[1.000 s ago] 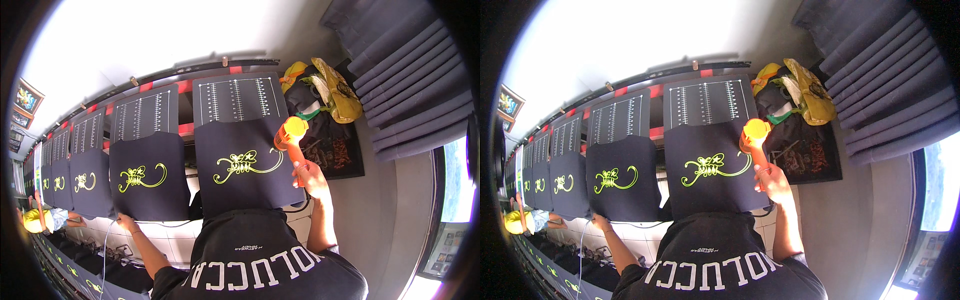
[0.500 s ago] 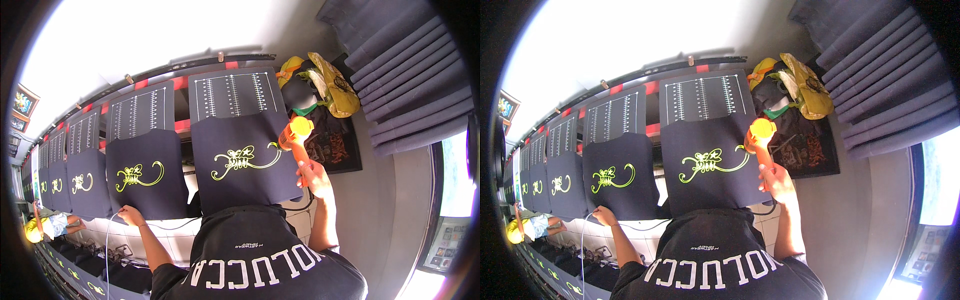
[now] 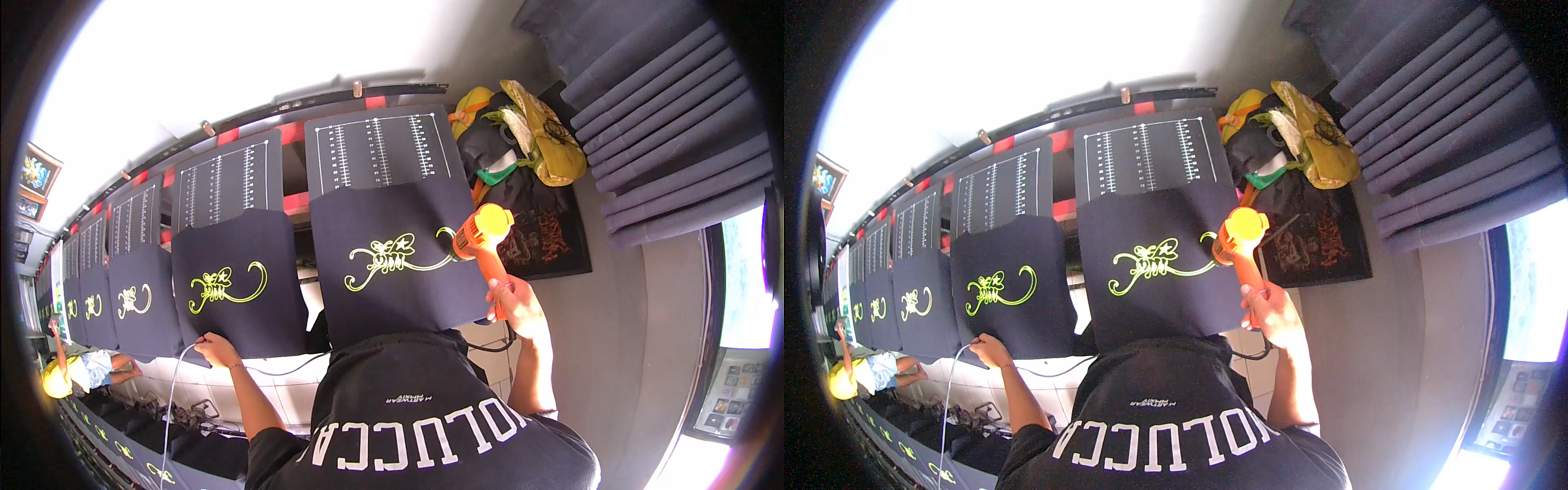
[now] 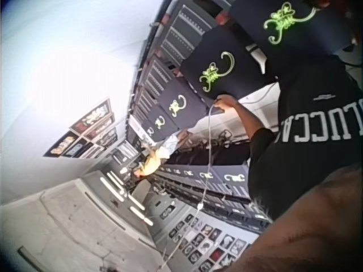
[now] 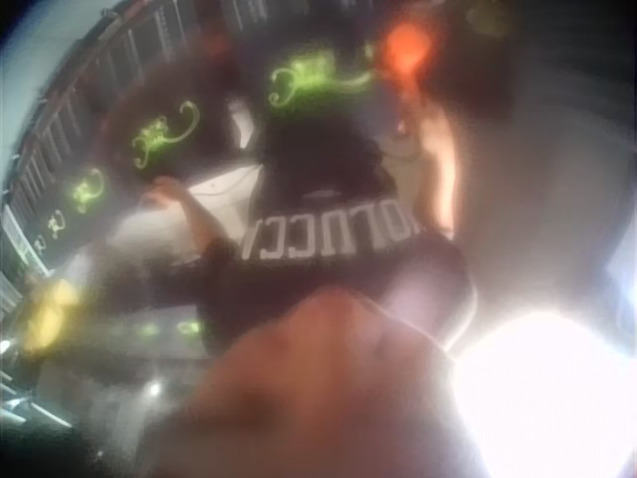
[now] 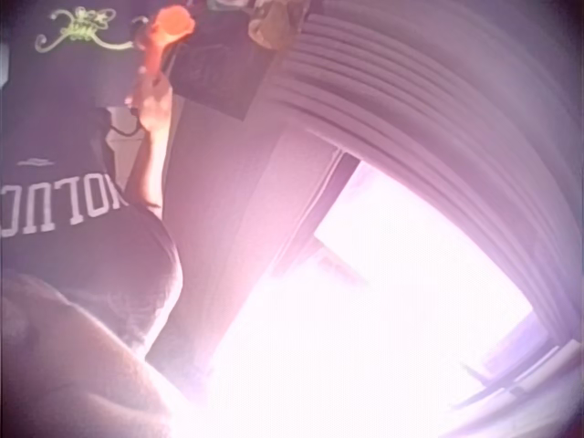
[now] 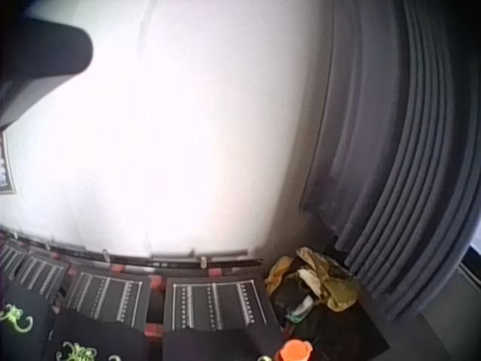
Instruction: The person uses a heat gun to dry the yellow ink on several black t-shirts mounted on printing platens, moving from one platen to the next along a row.
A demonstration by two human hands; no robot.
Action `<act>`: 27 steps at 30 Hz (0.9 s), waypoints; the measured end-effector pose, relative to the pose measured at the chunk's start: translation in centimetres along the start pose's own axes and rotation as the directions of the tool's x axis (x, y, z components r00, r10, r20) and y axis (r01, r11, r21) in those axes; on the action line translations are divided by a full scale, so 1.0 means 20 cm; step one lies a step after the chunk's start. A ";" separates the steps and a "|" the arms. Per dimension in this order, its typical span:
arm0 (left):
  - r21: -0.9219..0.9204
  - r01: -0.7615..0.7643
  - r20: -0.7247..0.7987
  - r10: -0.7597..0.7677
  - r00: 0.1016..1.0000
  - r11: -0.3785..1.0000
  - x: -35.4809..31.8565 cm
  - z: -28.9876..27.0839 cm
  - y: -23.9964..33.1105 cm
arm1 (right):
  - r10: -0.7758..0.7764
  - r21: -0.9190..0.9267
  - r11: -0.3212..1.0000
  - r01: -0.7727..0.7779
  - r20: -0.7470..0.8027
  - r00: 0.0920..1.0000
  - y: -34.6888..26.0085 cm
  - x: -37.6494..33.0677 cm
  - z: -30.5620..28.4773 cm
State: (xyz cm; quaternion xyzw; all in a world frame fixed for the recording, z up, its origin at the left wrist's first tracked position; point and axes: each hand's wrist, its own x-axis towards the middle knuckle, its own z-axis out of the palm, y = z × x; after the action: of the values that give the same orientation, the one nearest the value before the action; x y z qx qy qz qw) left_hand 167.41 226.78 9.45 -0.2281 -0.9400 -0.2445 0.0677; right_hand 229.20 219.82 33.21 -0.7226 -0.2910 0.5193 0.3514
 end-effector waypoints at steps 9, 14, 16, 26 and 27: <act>0.003 0.026 0.029 -0.026 0.999 1.000 -0.02 -0.02 0.04 | 0.008 0.031 0.999 -0.009 0.056 0.998 0.03 -0.07 0.05; 0.020 0.035 0.028 -0.036 0.999 0.999 -0.02 -0.02 0.03 | 0.029 -0.002 1.000 -0.029 0.091 0.995 0.01 -0.09 0.09; 0.019 0.030 0.026 -0.031 0.999 0.999 -0.01 -0.02 0.03 | 0.032 -0.020 0.999 -0.030 0.105 0.994 0.00 -0.09 0.11; -0.001 0.009 0.015 -0.009 1.000 1.000 -0.02 -0.02 0.03 | 0.025 -0.044 0.999 -0.016 0.220 0.975 0.00 -0.06 0.16; -0.005 0.008 0.008 -0.008 1.000 1.000 -0.01 -0.02 0.02 | 0.029 -0.033 0.999 -0.022 0.231 0.973 -0.01 -0.05 0.17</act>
State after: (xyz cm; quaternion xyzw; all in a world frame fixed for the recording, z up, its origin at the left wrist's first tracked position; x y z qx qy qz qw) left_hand 167.81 226.77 9.90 -0.2255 -0.9406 -0.2460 0.0623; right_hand 225.69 219.75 33.24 -0.6662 -0.3286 0.5997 0.2975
